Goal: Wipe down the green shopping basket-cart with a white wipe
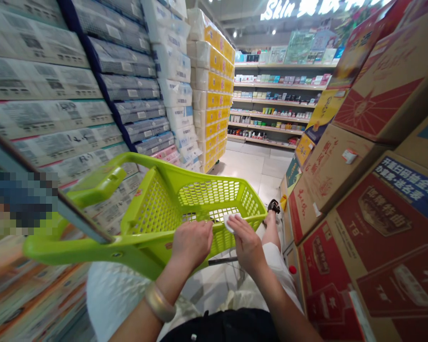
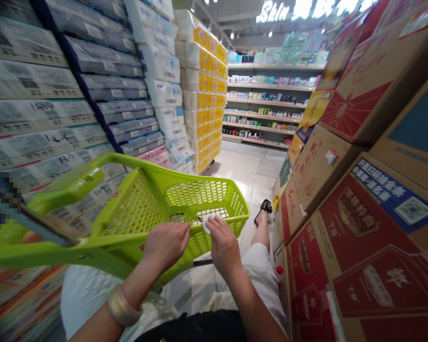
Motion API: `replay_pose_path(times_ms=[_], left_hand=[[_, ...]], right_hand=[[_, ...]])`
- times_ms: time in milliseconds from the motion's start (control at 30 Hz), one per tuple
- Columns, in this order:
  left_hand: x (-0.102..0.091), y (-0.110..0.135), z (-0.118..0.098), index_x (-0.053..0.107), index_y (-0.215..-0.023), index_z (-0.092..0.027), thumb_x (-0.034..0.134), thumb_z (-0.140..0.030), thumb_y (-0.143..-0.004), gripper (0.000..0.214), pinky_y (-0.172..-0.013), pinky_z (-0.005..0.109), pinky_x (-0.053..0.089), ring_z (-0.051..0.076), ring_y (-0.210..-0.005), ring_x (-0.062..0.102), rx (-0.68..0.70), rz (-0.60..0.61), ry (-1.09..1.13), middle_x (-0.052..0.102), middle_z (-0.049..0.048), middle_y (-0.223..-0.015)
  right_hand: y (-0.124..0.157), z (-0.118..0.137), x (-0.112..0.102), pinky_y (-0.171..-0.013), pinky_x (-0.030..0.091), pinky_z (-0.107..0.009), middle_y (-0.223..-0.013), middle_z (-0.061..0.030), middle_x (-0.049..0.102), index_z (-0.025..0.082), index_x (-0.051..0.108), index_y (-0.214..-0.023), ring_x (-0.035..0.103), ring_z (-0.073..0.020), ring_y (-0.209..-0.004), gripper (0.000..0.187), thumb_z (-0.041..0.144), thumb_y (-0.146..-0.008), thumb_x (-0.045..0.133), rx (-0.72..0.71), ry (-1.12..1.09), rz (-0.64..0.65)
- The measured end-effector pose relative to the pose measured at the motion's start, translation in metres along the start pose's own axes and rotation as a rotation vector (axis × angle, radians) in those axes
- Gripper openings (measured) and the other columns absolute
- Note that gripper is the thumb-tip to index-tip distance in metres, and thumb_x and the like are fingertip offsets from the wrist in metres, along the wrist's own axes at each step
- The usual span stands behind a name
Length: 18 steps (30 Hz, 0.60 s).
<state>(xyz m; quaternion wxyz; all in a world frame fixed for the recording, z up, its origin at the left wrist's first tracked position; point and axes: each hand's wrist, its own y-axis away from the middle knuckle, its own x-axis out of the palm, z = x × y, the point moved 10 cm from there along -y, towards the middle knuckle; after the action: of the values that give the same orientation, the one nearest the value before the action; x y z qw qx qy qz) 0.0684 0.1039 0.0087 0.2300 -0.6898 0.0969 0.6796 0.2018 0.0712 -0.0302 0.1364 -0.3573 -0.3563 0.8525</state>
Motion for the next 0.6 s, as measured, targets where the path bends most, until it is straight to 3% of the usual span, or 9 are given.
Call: replay_pose_path(times_ms=[100,167,367,533,600], left_hand=[[0.000,0.001,0.001,0.067,-0.089,-0.020,0.040,-0.025,-0.094,0.028,-0.072,0.035,0.042,0.025,-0.081,0.067,-0.005,-0.005,-0.010,0.074,0.0070,-0.085],[0.000,0.001,0.001,0.067,-0.089,-0.020,0.040,-0.026,-0.094,0.028,-0.072,0.035,0.042,0.025,-0.081,0.067,-0.007,-0.009,-0.014,0.074,0.0069,-0.085],[0.000,0.001,-0.002,0.067,-0.088,-0.021,0.039,-0.024,-0.093,0.029,-0.069,0.037,0.042,0.027,-0.079,0.067,0.018,-0.024,-0.020,0.073,0.0069,-0.083],[-0.001,0.002,-0.002,0.067,-0.087,-0.021,0.041,-0.024,-0.093,0.027,-0.069,0.035,0.042,0.026,-0.078,0.067,0.017,-0.030,-0.024,0.073,0.0058,-0.082],[-0.001,0.001,-0.001,0.067,-0.087,-0.021,0.041,-0.025,-0.093,0.027,-0.069,0.036,0.043,0.026,-0.078,0.067,0.010,-0.030,-0.022,0.073,0.0058,-0.082]], right_hand=[[0.001,-0.028,-0.019,-0.105,0.049,-0.048,-0.121,-0.0092,0.069,0.022,0.069,-0.117,0.059,-0.0246,-0.124,0.040,0.010,-0.090,0.042,0.145,0.078,-0.140],[0.002,-0.031,-0.023,-0.104,0.049,-0.049,-0.120,-0.0102,0.070,0.021,0.070,-0.116,0.059,-0.0255,-0.123,0.040,0.010,-0.090,0.042,0.176,0.098,-0.172],[-0.001,0.018,0.009,-0.108,0.047,-0.042,-0.129,-0.0047,0.065,0.026,0.064,-0.126,0.055,-0.0207,-0.129,0.043,0.010,-0.092,0.044,-0.039,-0.059,0.040],[0.000,-0.027,-0.021,-0.104,0.050,-0.049,-0.120,-0.0095,0.070,0.022,0.069,-0.117,0.059,-0.0254,-0.123,0.040,0.010,-0.090,0.042,0.142,0.063,-0.150],[0.001,-0.032,-0.025,-0.103,0.050,-0.050,-0.119,-0.0104,0.070,0.021,0.070,-0.116,0.060,-0.0264,-0.122,0.040,0.010,-0.090,0.042,0.174,0.086,-0.172]])
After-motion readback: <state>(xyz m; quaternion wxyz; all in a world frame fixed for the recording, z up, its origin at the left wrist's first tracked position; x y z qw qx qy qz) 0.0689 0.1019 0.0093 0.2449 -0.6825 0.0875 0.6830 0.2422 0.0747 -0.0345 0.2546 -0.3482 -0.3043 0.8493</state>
